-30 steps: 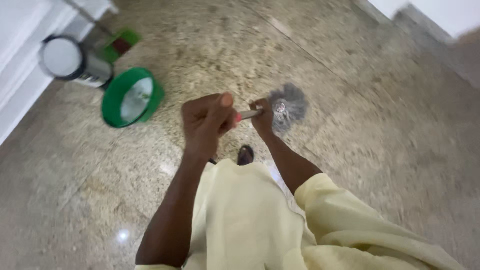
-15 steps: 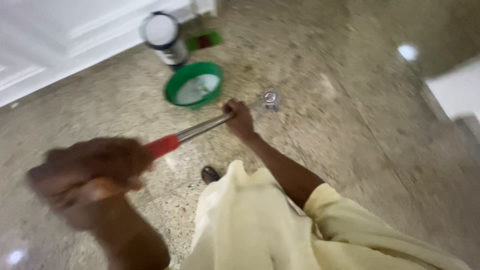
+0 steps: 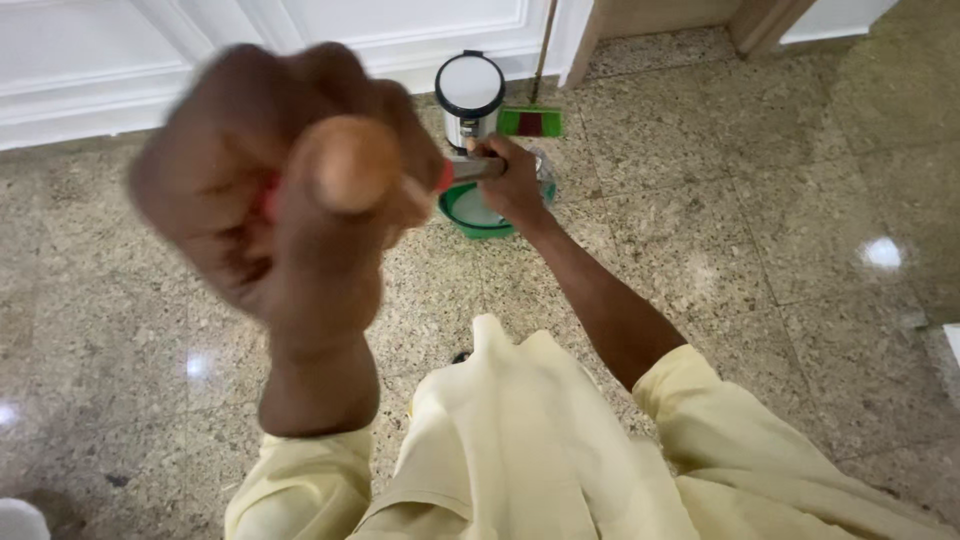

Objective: The person mops a tiled floor using a string mop and a green bucket. They repeatedly mop the floor, dip the mop into the bucket to wet it, and wring it out by hand before continuing to clean the area.

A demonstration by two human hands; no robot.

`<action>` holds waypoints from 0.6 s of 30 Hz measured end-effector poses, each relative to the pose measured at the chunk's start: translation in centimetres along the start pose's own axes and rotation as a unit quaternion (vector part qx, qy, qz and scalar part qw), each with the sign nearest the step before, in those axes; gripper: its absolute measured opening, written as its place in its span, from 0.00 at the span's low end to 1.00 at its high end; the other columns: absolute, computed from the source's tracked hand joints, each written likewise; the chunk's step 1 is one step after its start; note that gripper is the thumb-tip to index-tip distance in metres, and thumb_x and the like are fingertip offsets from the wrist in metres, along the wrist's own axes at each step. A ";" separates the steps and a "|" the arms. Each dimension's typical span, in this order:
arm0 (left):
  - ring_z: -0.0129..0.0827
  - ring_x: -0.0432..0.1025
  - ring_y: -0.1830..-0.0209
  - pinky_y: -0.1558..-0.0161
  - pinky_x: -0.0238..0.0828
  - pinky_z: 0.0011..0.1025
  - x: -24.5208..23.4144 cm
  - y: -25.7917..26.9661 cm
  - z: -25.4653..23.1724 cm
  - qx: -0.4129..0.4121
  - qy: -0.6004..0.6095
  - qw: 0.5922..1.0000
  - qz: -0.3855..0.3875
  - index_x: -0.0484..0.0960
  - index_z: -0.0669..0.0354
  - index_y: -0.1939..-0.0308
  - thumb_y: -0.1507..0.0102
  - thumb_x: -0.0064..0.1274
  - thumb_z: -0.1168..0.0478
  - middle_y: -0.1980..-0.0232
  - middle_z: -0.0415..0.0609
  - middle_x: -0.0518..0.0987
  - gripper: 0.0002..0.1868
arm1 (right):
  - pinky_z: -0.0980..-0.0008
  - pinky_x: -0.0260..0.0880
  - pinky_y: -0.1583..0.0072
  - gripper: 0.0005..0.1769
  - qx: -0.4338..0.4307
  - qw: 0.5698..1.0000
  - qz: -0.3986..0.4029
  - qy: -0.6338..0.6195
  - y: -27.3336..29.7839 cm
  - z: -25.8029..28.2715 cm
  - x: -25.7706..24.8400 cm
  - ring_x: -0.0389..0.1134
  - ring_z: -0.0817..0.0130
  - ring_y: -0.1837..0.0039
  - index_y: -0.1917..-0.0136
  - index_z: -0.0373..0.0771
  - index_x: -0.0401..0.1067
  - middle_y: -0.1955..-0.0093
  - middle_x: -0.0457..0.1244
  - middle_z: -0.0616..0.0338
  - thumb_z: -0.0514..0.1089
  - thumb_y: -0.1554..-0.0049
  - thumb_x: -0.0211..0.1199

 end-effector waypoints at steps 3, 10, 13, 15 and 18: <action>0.24 0.61 0.83 0.83 0.57 0.23 -1.0 1.3 1.9 0.021 -0.033 0.999 -0.030 0.76 0.61 0.71 0.32 0.52 0.71 0.77 0.48 0.73 0.12 | 0.69 0.69 0.55 0.08 -0.021 0.997 0.043 0.053 -0.7 -3.0 3.2 0.67 0.72 0.56 0.49 0.38 0.71 0.58 0.66 0.60 0.43 0.40 0.62; 0.20 0.55 0.87 0.82 0.44 0.25 -1.1 5.7 11.3 -0.098 -0.080 0.992 0.003 0.67 0.53 0.82 0.33 0.55 0.65 0.84 0.39 0.64 0.23 | 0.65 0.69 0.52 0.13 0.027 0.993 0.112 -0.039 1.7 -12.6 8.9 0.68 0.65 0.52 0.45 0.36 0.69 0.54 0.66 0.55 0.48 0.37 0.60; 0.23 0.56 0.85 0.82 0.44 0.26 -2.0 8.4 15.2 -0.179 -0.101 0.977 0.058 0.64 0.56 0.82 0.32 0.56 0.64 0.83 0.40 0.62 0.25 | 0.63 0.69 0.51 0.15 0.059 0.987 0.111 -0.097 3.4 -15.7 10.7 0.68 0.62 0.51 0.43 0.36 0.68 0.52 0.66 0.53 0.49 0.35 0.59; 0.24 0.58 0.83 0.81 0.48 0.27 -3.2 10.9 18.1 -0.210 -0.110 0.968 0.086 0.64 0.59 0.81 0.31 0.56 0.63 0.82 0.41 0.62 0.24 | 0.62 0.69 0.50 0.17 0.080 0.981 0.100 -0.148 4.5 -17.1 11.3 0.69 0.60 0.50 0.41 0.36 0.67 0.51 0.66 0.51 0.51 0.35 0.58; 0.21 0.61 0.83 0.78 0.52 0.27 -6.6 14.5 25.5 -0.263 -0.108 0.957 0.055 0.72 0.62 0.78 0.30 0.51 0.60 0.80 0.42 0.70 0.21 | 0.60 0.69 0.49 0.19 0.096 0.980 0.077 -0.157 3.9 -17.7 11.3 0.69 0.57 0.48 0.39 0.35 0.66 0.49 0.66 0.49 0.52 0.33 0.57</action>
Point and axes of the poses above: each hand's wrist, its own y-axis away from the middle knuckle, its own x-axis out of the palm, z = x × y, the point moved 10 cm from there along -y, towards the middle knuckle
